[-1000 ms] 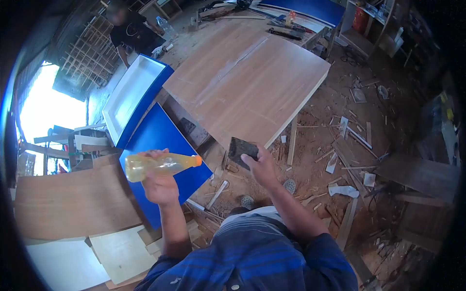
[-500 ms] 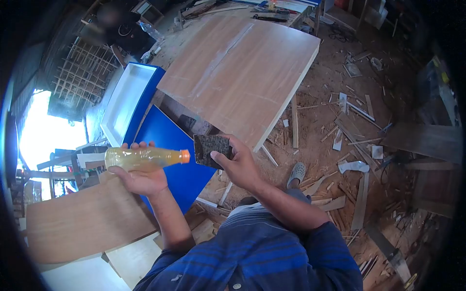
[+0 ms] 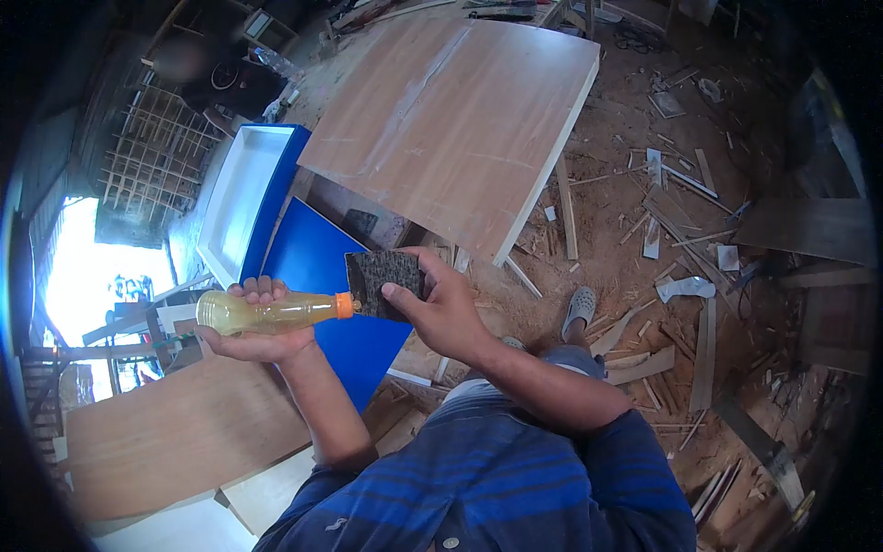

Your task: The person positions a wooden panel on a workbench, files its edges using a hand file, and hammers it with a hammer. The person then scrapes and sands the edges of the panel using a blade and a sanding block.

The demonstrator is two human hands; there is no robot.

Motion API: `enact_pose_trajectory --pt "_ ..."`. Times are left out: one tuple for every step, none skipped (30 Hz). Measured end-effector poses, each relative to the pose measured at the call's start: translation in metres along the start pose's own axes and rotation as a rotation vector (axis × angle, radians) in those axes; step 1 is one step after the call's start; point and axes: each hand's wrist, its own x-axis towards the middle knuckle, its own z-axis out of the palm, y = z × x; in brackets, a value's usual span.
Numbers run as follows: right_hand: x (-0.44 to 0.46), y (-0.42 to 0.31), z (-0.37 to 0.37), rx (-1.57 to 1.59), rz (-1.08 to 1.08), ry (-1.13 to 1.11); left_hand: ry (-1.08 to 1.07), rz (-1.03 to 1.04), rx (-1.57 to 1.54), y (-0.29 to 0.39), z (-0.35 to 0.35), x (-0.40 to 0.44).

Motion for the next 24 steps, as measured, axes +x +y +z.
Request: enact_pose_trajectory --pt "-0.001 0.001 0.000 0.004 -0.003 0.001 -0.004 0.001 -0.005 0.000 0.000 0.000" --pt "-0.001 0.001 0.001 -0.020 0.000 0.003 -0.008 0.001 -0.010 0.000 0.000 0.000" --pt "-0.002 0.001 0.000 -0.044 0.004 0.005 -0.007 0.001 -0.002 0.000 0.001 -0.001" --pt "-0.003 0.001 0.000 -0.068 0.008 0.008 -0.005 0.001 0.007 0.000 0.002 -0.002" --pt "-0.003 0.001 0.000 -0.074 0.006 0.008 -0.004 0.000 0.015 0.000 0.002 -0.003" --pt "-0.003 0.002 -0.001 -0.081 0.005 0.007 -0.040 -0.001 0.007 0.000 0.000 -0.001" --pt "-0.003 0.003 -0.001 -0.089 0.003 0.004 -0.076 -0.002 -0.001 -0.002 -0.005 0.001" --pt "-0.003 0.004 -0.001 -0.064 0.002 0.006 -0.110 -0.003 -0.010 -0.002 -0.007 0.002" --pt "-0.003 0.006 -0.001 -0.039 0.003 0.007 -0.120 -0.004 -0.013 -0.003 -0.007 0.002" --pt "-0.003 0.007 -0.001 -0.014 0.004 0.008 -0.130 -0.005 -0.017 -0.004 -0.007 0.002" --pt "-0.004 0.007 -0.002 -0.029 0.008 -0.002 -0.138 -0.006 -0.019 -0.005 -0.007 0.001" --pt "-0.004 0.006 -0.003 -0.044 0.011 -0.013 -0.130 0.002 0.000 -0.005 -0.006 -0.001" --pt "-0.005 0.005 -0.004 -0.059 0.014 -0.023 -0.123 0.009 0.019 -0.006 -0.003 -0.003" --pt "-0.005 0.005 -0.006 -0.078 0.027 -0.021 -0.117 0.017 0.038 -0.007 -0.002 -0.004" --pt "-0.004 0.006 -0.008 -0.097 0.039 -0.017 -0.119 0.015 0.036 -0.008 -0.002 -0.004" --pt "-0.004 0.007 -0.009 -0.115 0.052 -0.013 -0.121 0.013 0.034 -0.010 -0.004 -0.004" --pt "-0.004 0.008 -0.010 -0.107 0.033 0.000 -0.123 0.010 0.031 -0.012 -0.004 -0.005" --pt "-0.004 0.008 -0.011 -0.099 0.015 0.012 -0.090 0.019 0.050 -0.014 -0.003 -0.005" --pt "-0.004 0.008 -0.011 -0.091 -0.003 0.024 -0.056 0.029 0.068 -0.016 -0.001 -0.006" --pt "-0.003 0.007 -0.012 -0.071 0.016 0.022 -0.024 0.039 0.087 -0.019 0.000 -0.006" --pt "-0.003 0.005 -0.013 -0.050 0.036 0.019 0.000 0.056 0.109 -0.022 0.002 -0.008" --pt "-0.002 0.003 -0.015 -0.029 0.054 0.019 0.023 0.073 0.132 -0.026 0.004 -0.010" --pt "-0.001 0.001 -0.018 -0.059 0.083 0.004 0.044 0.088 0.154 -0.031 0.007 -0.012" --pt "0.000 -0.002 -0.023 -0.089 0.112 -0.010 0.028 0.096 0.158 -0.037 0.009 -0.015"
